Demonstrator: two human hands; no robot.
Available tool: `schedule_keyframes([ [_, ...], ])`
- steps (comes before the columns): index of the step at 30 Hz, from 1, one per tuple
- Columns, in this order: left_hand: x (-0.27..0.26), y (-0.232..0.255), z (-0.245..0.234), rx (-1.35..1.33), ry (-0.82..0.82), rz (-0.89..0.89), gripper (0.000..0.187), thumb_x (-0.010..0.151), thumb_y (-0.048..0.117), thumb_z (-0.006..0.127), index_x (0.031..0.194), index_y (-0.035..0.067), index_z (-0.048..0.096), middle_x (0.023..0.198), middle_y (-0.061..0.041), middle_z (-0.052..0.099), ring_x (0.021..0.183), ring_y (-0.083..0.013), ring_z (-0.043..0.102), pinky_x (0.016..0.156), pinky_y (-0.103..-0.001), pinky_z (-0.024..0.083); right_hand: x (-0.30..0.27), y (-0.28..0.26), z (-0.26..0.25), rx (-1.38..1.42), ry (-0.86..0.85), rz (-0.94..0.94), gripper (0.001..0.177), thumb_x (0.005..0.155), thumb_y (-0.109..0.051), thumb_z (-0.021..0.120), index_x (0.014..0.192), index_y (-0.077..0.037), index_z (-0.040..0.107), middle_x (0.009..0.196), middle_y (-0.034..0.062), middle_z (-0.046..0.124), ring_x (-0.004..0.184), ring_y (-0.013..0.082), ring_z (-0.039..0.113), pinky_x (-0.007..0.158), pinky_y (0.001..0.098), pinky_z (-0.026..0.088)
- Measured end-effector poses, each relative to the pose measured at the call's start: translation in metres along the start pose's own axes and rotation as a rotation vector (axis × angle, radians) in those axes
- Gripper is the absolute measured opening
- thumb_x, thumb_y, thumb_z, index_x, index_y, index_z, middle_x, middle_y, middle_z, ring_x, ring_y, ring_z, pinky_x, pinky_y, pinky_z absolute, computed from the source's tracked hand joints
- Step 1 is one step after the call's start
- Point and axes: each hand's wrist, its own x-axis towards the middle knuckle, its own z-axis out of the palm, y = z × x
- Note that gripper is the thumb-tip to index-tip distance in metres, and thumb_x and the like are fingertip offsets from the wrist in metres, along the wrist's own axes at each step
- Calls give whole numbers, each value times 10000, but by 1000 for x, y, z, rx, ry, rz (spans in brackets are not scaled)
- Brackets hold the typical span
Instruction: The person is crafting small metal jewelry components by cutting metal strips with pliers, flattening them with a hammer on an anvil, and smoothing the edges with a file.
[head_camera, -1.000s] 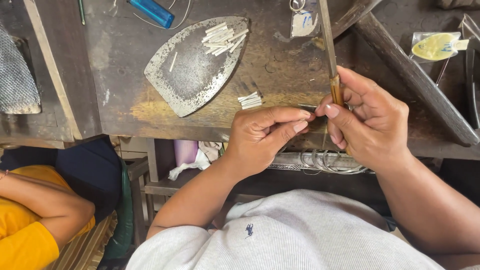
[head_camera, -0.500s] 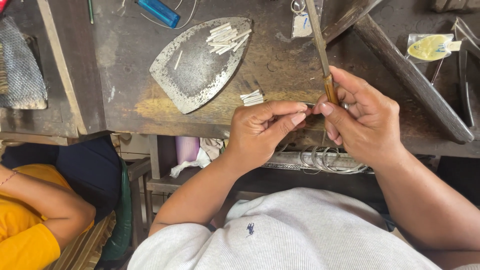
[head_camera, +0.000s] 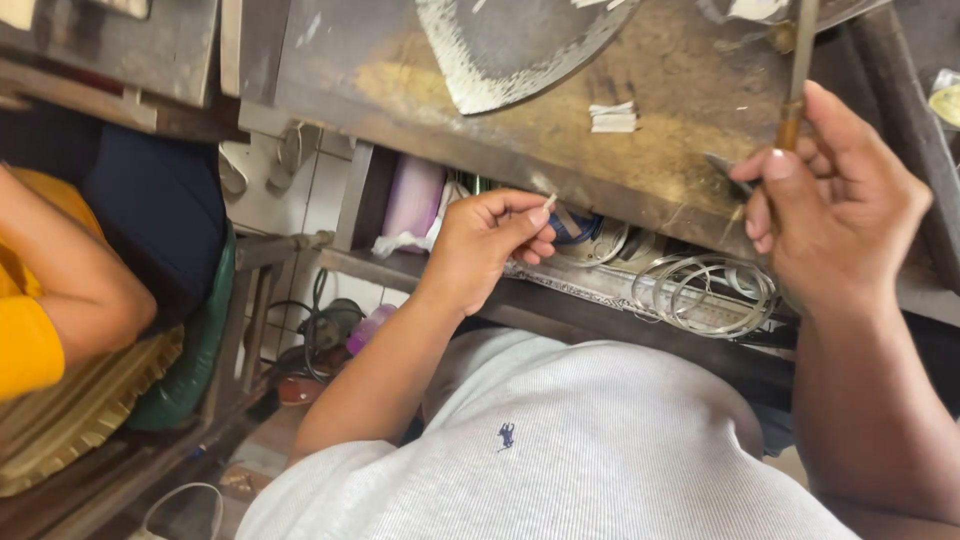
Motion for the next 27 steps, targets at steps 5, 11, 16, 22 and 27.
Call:
schedule_keyframes([
  [5,7,8,-2,35,25,-88,185,752,110,622,862,-38,611,655,-142,618,520,-162,586,458,-202,462,-28,-9,-3,-53,-214,-156,323,966,73,383,1286,57,342,859,226,574,444,98,497,385,166,441],
  [11,15,1,-5,32,61,-148,136,749,128,638,798,1,642,610,-91,593,481,-106,501,449,-181,407,-77,-4,6,-90,-309,258,357,869,18,417,1225,37,423,767,120,613,376,91,440,350,161,392],
  [16,15,-1,-4,60,68,-119,110,758,133,634,753,23,628,578,-72,565,475,-97,480,448,-184,390,-78,4,10,-35,-360,463,352,865,-44,432,1214,-22,476,714,86,597,363,98,387,360,172,365],
  [22,25,-30,-8,-37,56,26,140,749,129,653,776,-4,616,538,-69,581,434,-79,552,377,-153,435,-43,9,54,26,-356,274,295,837,36,442,1120,46,525,591,170,606,272,137,460,259,246,361],
  [27,22,-24,-5,-50,66,9,138,749,127,644,764,-7,613,533,-66,570,439,-80,549,393,-158,429,-45,2,46,-35,-361,304,294,828,31,463,1113,52,535,596,168,609,290,145,480,283,251,371],
])
